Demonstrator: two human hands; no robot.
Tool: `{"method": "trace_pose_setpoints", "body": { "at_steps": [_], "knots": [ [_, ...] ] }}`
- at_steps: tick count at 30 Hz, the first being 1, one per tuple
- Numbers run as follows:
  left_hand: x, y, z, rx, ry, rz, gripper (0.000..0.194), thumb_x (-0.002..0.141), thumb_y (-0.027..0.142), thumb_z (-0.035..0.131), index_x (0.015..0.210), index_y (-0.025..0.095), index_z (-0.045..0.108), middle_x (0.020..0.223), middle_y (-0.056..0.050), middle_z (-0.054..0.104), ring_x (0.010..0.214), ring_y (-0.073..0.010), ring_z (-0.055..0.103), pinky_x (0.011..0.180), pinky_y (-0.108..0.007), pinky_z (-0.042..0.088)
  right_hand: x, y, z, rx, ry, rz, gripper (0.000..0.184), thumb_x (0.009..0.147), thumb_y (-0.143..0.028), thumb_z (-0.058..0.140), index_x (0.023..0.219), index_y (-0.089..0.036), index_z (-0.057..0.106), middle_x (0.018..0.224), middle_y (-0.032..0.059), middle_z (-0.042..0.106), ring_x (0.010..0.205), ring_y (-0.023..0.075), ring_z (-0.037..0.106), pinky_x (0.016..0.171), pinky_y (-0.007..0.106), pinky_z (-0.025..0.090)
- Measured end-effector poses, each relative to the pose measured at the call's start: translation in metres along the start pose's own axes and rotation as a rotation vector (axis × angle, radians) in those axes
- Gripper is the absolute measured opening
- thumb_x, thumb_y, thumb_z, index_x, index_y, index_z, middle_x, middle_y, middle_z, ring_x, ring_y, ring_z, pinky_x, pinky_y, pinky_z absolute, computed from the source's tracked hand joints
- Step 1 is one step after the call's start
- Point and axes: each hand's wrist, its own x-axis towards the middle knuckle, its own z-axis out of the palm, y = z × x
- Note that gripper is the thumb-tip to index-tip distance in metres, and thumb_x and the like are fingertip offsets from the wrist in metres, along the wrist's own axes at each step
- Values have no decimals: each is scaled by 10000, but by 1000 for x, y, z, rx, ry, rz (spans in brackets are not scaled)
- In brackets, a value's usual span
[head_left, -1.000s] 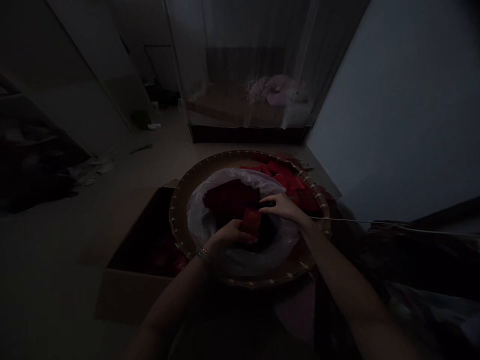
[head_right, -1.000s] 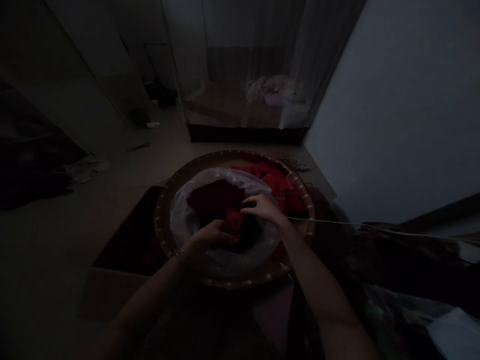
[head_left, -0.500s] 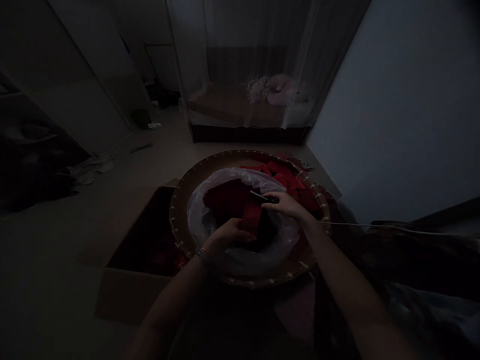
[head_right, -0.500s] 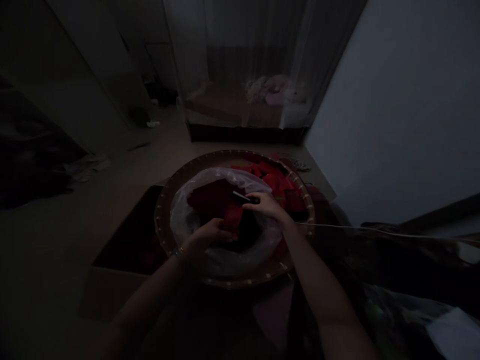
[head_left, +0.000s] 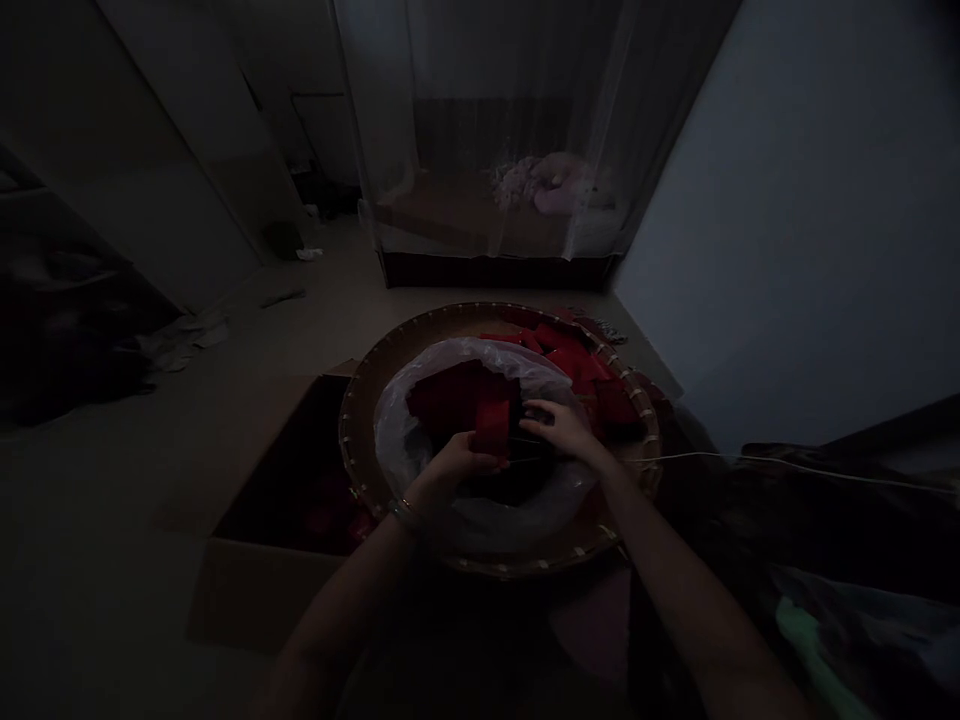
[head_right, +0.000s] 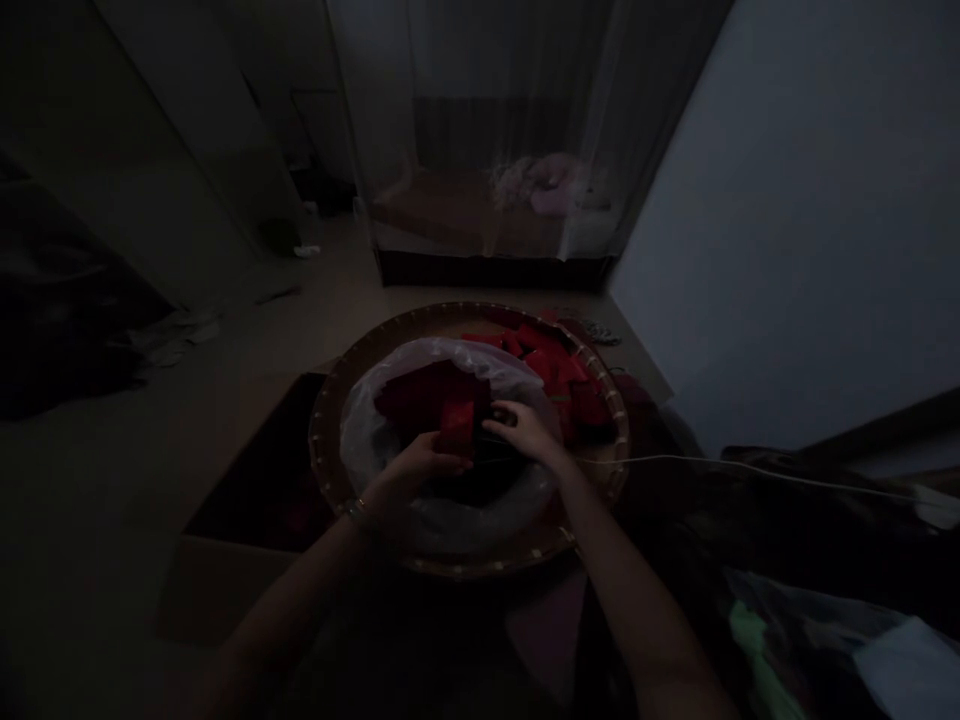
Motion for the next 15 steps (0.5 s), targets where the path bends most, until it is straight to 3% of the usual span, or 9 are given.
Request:
{"method": "trace_pose_setpoints", "body": {
  "at_steps": [4, 6, 9, 10, 15],
  "knots": [
    [-3, 4, 6, 85, -110, -38, 438, 517, 187, 811, 912, 78, 658, 773, -72, 685, 663, -150, 626, 633, -245, 483, 6, -33, 11, 117, 146, -21, 360, 750, -492, 556, 884, -182, 681, 841, 37, 698, 769, 180, 615, 689, 276, 469],
    [-2, 10, 7, 93, -15, 8, 440, 548, 234, 800, 938, 89, 658, 786, -64, 685, 664, -149, 616, 636, -245, 473, 6, -41, 16, 111, 156, -14, 341, 731, -498, 567, 763, -178, 680, 753, 31, 693, 712, 176, 608, 649, 270, 458],
    [4, 20, 8, 139, 292, 193, 344, 655, 313, 725, 939, 124, 680, 840, -56, 694, 751, -158, 606, 658, -226, 450, 4, -43, 23, 106, 133, -44, 355, 712, -516, 579, 703, -173, 673, 697, 29, 680, 682, 176, 599, 633, 272, 446],
    [5, 22, 8, 160, 341, 228, 297, 673, 326, 703, 895, 129, 695, 832, -53, 696, 769, -165, 603, 659, -223, 444, 4, -42, 24, 116, 110, -51, 366, 706, -527, 582, 695, -172, 673, 685, 27, 675, 673, 174, 596, 624, 271, 443],
    [9, 24, 9, 197, 414, 285, 234, 670, 349, 663, 749, 133, 708, 691, -23, 675, 673, -151, 574, 584, -214, 404, -1, -34, 28, 259, -1, 22, 421, 686, -578, 573, 771, -175, 659, 628, -3, 625, 489, 113, 511, 456, 232, 384]
  ]
}}
